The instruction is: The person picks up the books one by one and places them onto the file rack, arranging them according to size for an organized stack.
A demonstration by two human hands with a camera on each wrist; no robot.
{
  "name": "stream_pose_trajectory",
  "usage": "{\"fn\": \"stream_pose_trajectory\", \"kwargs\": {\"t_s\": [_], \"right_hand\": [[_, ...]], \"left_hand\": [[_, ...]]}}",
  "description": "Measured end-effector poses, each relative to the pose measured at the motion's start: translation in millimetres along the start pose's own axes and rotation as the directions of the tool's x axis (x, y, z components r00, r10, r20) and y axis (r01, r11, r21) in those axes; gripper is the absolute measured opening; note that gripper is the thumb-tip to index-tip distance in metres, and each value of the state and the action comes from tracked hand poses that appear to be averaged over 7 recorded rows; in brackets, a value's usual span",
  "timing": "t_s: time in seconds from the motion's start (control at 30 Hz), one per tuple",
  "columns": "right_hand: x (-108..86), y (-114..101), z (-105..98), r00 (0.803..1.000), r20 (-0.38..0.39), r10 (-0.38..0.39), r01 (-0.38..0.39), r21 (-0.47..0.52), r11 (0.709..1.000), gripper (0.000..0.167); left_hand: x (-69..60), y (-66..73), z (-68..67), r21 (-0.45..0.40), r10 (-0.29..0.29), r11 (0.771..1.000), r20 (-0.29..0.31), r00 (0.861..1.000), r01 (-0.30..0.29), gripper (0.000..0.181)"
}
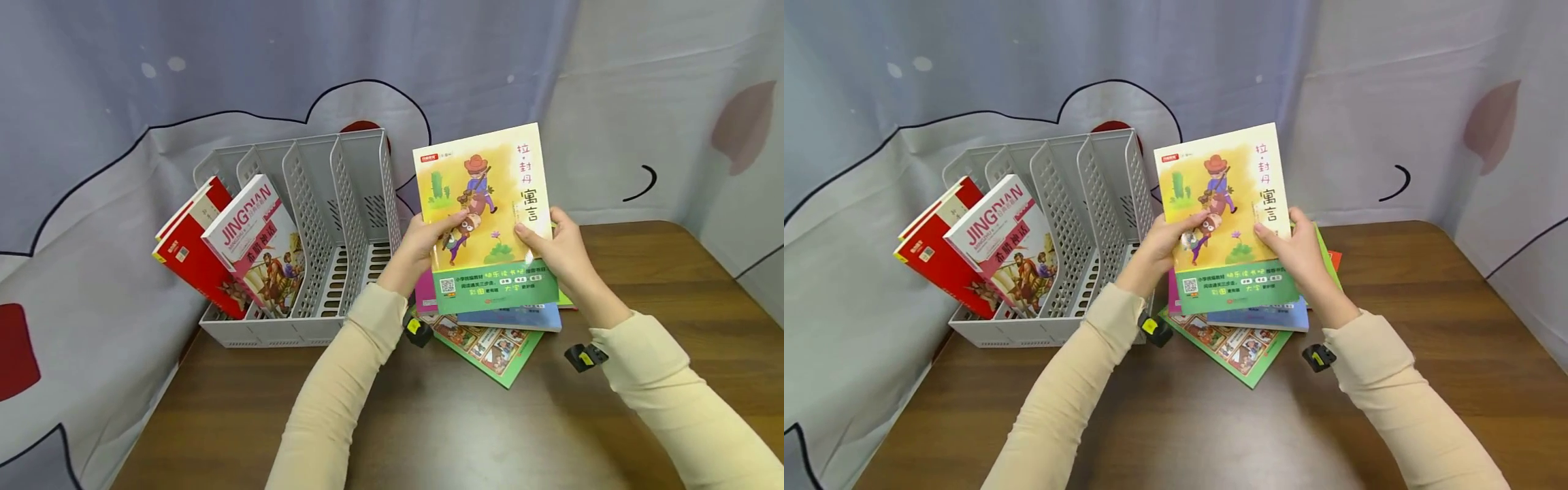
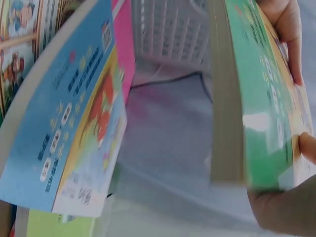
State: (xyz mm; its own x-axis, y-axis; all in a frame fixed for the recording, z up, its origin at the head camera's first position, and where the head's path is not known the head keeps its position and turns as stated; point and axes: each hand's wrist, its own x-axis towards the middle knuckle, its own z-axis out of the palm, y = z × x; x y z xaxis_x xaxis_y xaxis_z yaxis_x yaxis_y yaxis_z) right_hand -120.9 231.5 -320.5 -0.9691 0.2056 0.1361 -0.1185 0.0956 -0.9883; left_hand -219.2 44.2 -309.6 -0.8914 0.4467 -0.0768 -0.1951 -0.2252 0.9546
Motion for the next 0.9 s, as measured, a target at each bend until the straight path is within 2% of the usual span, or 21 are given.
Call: {"fn": "stream_pose_trajectory", "kwargs": {"t_s": [0.1, 0.3, 0.4, 0.57, 0.67, 0.77, 0.9], "right_hand": [[-10.2, -3, 7, 0.995, 0.088, -0.038, 0.039, -0.014, 0.999, 0.031], [-25.5, -4, 14, 0.971, 0.213, -0.106, 0.111, -0.014, 0.994, 0.040], [-30.8, -3, 16, 0.963, 0.225, -0.146, 0.144, 0.022, 0.989, 0.039], [-36.9, -1, 21, 0.941, 0.260, -0.216, 0.179, 0.157, 0.971, 0.029], [-39.8, 0, 27, 0.927, 0.276, -0.253, 0.200, 0.206, 0.958, 0.028], [-43.2, 1, 34, 0.922, 0.266, -0.281, 0.222, 0.231, 0.947, 0.026], [-47.5, 4, 41, 0.919, 0.260, -0.295, 0.236, 0.236, 0.943, 0.027]], "left_hand": [[-18.5, 5.5, -11.5, 0.019, 0.040, 0.999, 0.014, 0.999, -0.041, 0.020], [-50.0, 8.4, -26.8, 0.060, 0.073, 0.996, -0.035, 0.997, -0.071, 0.022], [-63.1, 10.1, -32.3, 0.077, 0.086, 0.994, -0.057, 0.995, -0.081, 0.022], [-83.3, 12.5, -40.0, 0.128, 0.134, 0.984, -0.060, 0.989, -0.125, 0.026], [-93.3, 13.1, -45.4, 0.182, 0.159, 0.972, -0.035, 0.987, -0.150, 0.028], [-99.9, 15.7, -53.4, 0.225, 0.157, 0.962, 0.012, 0.988, -0.155, 0.027], [-105.9, 27.0, -65.3, 0.222, 0.184, 0.957, 0.028, 0.982, -0.186, 0.025]]}}
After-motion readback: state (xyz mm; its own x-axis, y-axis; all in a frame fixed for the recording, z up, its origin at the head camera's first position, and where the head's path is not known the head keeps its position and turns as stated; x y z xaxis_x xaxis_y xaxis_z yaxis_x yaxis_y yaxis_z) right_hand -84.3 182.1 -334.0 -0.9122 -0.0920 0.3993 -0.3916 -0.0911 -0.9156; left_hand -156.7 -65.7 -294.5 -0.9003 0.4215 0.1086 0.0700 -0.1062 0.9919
